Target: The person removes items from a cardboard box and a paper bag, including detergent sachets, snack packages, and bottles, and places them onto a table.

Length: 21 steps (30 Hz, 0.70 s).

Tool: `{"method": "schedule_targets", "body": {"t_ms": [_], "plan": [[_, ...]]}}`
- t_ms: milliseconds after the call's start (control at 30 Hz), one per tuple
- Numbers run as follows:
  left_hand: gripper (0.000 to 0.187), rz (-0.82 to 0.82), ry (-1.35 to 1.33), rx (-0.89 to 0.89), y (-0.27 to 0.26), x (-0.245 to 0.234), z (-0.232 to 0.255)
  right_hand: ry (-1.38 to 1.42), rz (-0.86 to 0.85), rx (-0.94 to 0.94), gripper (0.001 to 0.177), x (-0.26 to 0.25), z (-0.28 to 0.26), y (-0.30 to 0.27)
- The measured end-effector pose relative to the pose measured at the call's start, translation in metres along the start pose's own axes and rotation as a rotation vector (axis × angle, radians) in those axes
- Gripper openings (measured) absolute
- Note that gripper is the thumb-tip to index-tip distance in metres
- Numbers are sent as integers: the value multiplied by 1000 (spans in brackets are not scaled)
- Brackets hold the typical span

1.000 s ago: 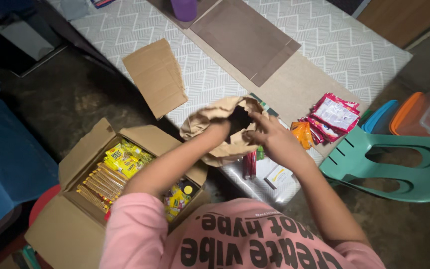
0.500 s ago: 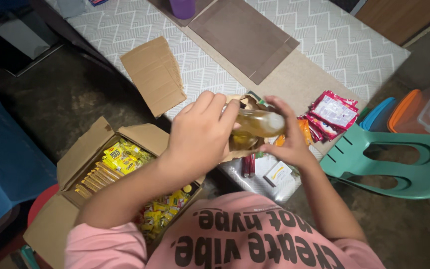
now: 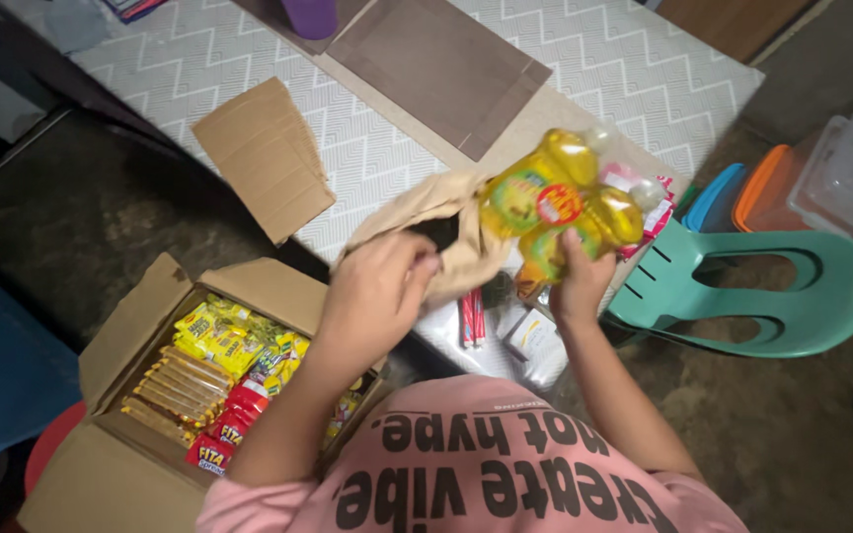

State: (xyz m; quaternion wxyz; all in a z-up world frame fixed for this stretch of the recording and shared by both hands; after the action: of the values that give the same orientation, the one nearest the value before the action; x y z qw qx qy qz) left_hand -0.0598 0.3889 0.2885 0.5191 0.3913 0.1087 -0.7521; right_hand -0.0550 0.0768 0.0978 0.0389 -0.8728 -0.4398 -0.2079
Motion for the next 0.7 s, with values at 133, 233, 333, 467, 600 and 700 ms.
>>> {"method": "schedule_targets", "body": {"t_ms": [133,233,333,467,600,700], "plan": [[68,-100,193,66,-10,53,-21,-116,129,81,49,-17,20,37],[89,36,217,-34,-13,73,-22,-229,84,-82,49,-21,43,61],[82,73,203,-176,-4,75,-32,-256,73,-14,55,-29,86,83],[47,196,302,40,2,71,-33,-455,89,-80,62,-42,142,96],[30,96,235,205,0,88,-39,-487,156,-175,62,-38,175,104],[22,-87,103,394,-8,94,-32,-383,86,-152,61,-29,188,122]]}}
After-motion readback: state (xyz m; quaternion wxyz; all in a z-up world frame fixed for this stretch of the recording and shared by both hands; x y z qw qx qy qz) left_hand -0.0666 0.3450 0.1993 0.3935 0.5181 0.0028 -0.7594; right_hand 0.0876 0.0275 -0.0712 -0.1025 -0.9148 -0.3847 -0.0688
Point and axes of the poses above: each hand's wrist, its own y-axis towards the middle knuckle, its own x-axis out of the palm, z = x × y, the point moved 4 cm from there along y, towards the middle knuckle, and after that the axes turned 2 degrees about -y, right-handed, at the moved point
